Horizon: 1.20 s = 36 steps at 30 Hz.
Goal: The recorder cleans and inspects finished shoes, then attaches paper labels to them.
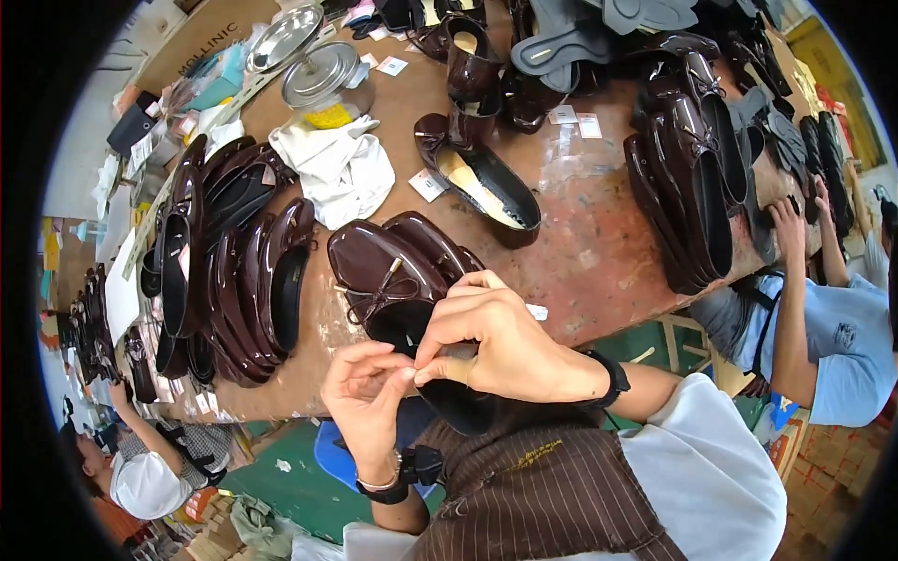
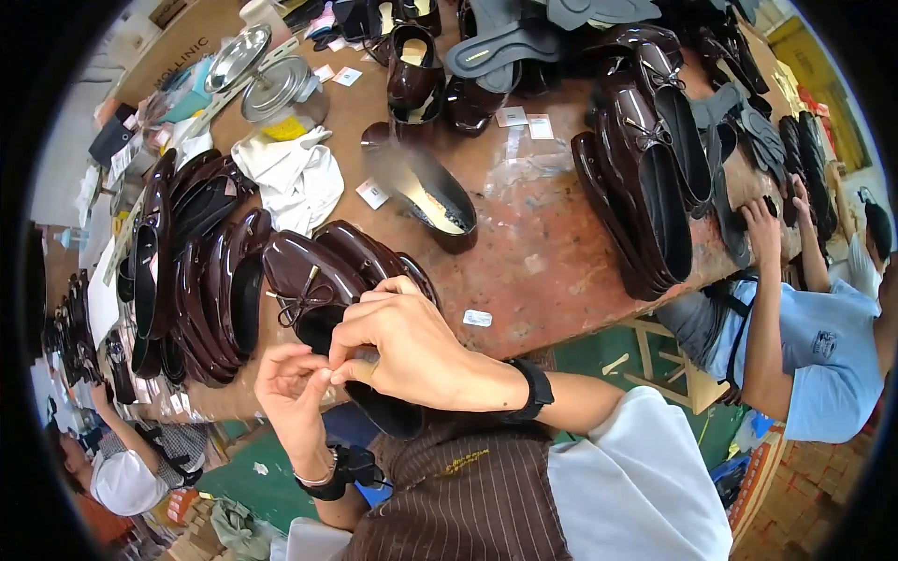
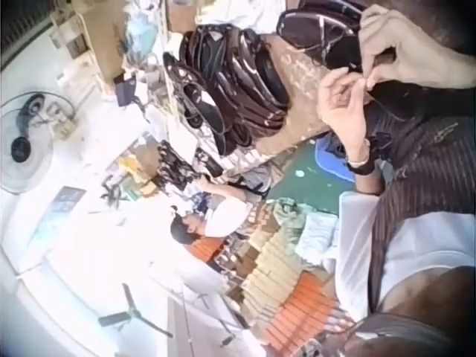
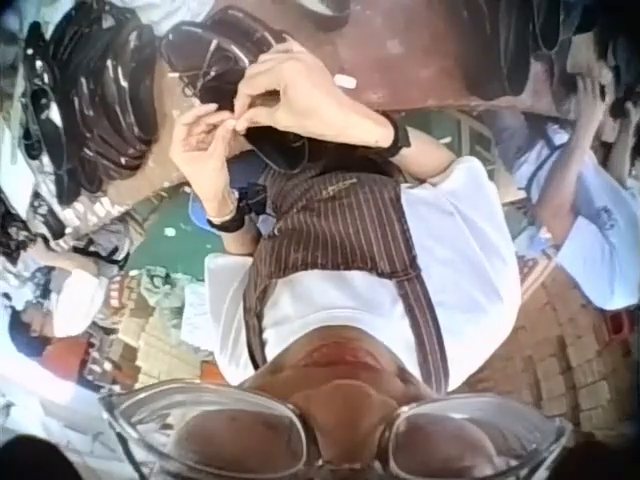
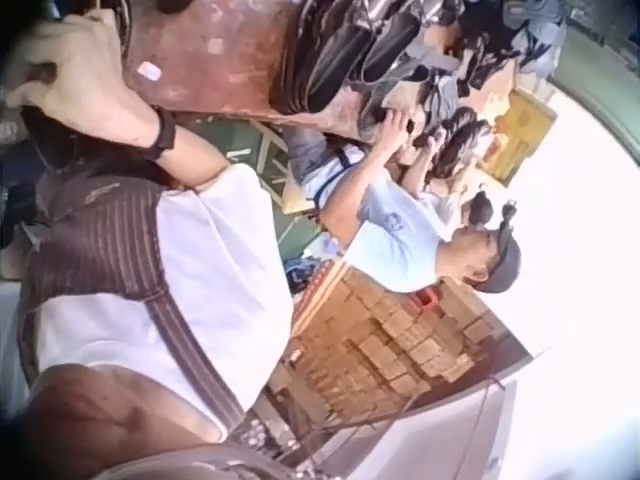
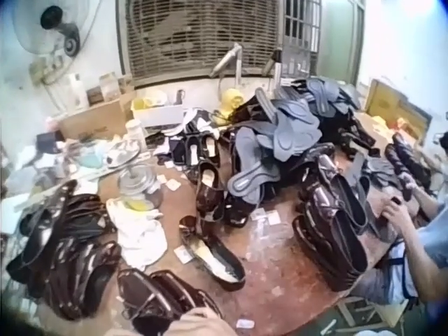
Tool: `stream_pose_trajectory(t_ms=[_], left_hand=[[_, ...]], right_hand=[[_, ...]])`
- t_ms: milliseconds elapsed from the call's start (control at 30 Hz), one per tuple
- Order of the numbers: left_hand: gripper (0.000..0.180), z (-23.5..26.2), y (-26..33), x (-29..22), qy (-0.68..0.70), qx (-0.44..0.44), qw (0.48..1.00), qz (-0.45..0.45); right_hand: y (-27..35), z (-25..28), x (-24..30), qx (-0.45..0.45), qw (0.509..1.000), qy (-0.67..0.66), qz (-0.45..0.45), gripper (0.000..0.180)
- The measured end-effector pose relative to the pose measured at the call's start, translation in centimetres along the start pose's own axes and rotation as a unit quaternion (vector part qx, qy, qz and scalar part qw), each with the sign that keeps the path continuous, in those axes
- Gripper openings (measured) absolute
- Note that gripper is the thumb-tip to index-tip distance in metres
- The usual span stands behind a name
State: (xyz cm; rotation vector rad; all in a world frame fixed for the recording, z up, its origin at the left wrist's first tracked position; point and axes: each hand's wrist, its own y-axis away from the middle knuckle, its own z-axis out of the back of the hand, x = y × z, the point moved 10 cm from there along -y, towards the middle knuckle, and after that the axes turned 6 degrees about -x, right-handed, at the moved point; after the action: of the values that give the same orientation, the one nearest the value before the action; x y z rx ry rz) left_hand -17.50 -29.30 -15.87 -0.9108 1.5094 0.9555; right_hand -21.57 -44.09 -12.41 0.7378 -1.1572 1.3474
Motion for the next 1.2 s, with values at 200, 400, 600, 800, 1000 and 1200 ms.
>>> stream_pose_trajectory(t_ms=[200, 400, 600, 800, 1000, 1200], left_hand=[[0.042, -2.2, 0.2, 0.2, 0.010, -0.023, 0.999, 0.030], [0.038, 1.1, 2.7, 3.3, -0.326, -0.039, 0.936, 0.128], [0.041, 5.1, -0.1, -1.8, -0.196, -0.120, 0.973, 0.008], [0.030, 22.2, -9.4, -16.5, -0.445, -0.217, 0.860, -0.126], [0.021, 11.5, -4.2, -13.4, -0.519, -0.255, 0.774, -0.258], [0.037, -2.7, 0.3, 0.5, -0.424, -0.017, 0.898, -0.120]], right_hand=[[0.2, 3.7, -0.1, -0.052, 0.992, -0.107, 0.028, 0.014], [-1.1, 19.6, -14.6, -0.238, 0.911, 0.333, -0.046, 0.016], [-3.1, 19.2, -21.7, -0.107, 0.898, 0.427, -0.027, 0.014], [-3.6, 18.8, -21.7, -0.054, 0.884, 0.461, -0.055, 0.011], [-0.5, 16.7, -13.0, -0.211, 0.964, 0.143, -0.079, 0.006], [2.7, 2.0, 0.1, -0.085, 0.975, 0.195, 0.071, 0.013]])
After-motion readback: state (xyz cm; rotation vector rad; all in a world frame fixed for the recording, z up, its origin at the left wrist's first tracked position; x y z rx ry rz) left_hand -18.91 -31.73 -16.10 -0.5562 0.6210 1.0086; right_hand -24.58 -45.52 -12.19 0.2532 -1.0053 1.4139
